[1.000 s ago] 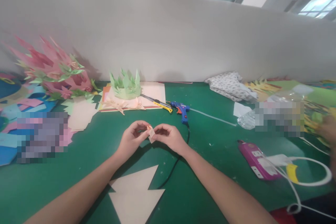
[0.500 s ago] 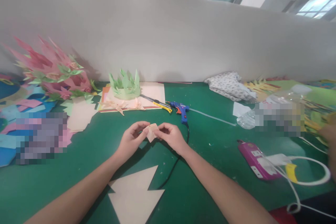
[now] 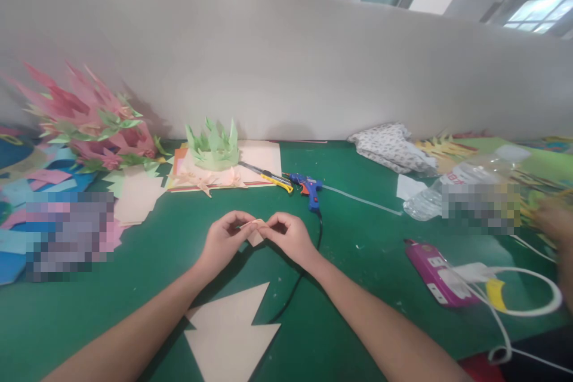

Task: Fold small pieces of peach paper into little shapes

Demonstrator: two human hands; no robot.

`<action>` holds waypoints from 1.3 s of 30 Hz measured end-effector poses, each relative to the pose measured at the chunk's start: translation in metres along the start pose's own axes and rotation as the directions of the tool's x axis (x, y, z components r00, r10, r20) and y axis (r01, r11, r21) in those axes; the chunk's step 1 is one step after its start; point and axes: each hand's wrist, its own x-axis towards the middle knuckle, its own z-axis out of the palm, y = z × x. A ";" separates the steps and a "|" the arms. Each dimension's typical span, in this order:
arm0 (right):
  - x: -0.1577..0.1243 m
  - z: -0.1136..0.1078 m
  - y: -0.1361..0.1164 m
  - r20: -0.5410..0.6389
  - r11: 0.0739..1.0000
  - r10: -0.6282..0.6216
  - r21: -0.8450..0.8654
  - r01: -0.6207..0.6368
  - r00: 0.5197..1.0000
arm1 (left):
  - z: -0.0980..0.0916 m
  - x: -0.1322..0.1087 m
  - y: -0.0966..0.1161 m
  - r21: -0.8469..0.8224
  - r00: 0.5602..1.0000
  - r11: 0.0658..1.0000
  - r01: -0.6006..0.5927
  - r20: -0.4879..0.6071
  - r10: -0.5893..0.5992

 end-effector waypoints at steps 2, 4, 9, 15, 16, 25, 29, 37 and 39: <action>-0.001 0.000 -0.001 -0.006 0.999 -0.039 -0.010 0.039 0.999 | 0.000 0.000 -0.002 -0.025 1.000 1.000 -0.003 0.011 0.003; -0.002 -0.001 -0.002 -0.014 0.997 -0.074 0.005 0.074 0.997 | 0.001 0.000 -0.004 -0.060 1.000 0.998 -0.008 0.027 0.009; -0.002 -0.002 -0.004 -0.016 0.998 -0.068 0.012 0.068 0.998 | 0.003 -0.001 -0.010 -0.110 0.997 0.994 0.027 0.077 -0.018; -0.002 -0.002 -0.003 -0.039 0.999 -0.051 0.012 0.051 0.998 | 0.003 0.000 -0.011 -0.118 0.997 0.992 0.038 0.077 -0.029; -0.002 -0.002 -0.003 -0.044 0.999 -0.050 0.007 0.051 0.998 | 0.003 0.000 -0.011 -0.114 0.997 0.993 0.035 0.072 -0.027; -0.002 0.000 -0.003 -0.077 0.997 -0.076 -0.024 0.074 0.994 | 0.004 -0.001 -0.015 -0.025 0.999 1.000 0.012 0.035 -0.011; -0.003 0.001 -0.005 -0.092 0.996 -0.083 -0.043 0.080 0.992 | 0.004 -0.002 -0.012 -0.009 0.999 1.000 0.022 0.039 -0.022; -0.003 0.002 -0.004 -0.075 0.991 -0.114 -0.077 0.108 0.991 | 0.003 -0.004 -0.011 0.039 0.998 0.999 -0.007 0.065 0.004; -0.003 0.001 -0.005 -0.064 0.989 -0.126 -0.086 0.120 0.990 | 0.003 -0.004 -0.010 0.025 0.996 1.000 -0.015 0.083 0.013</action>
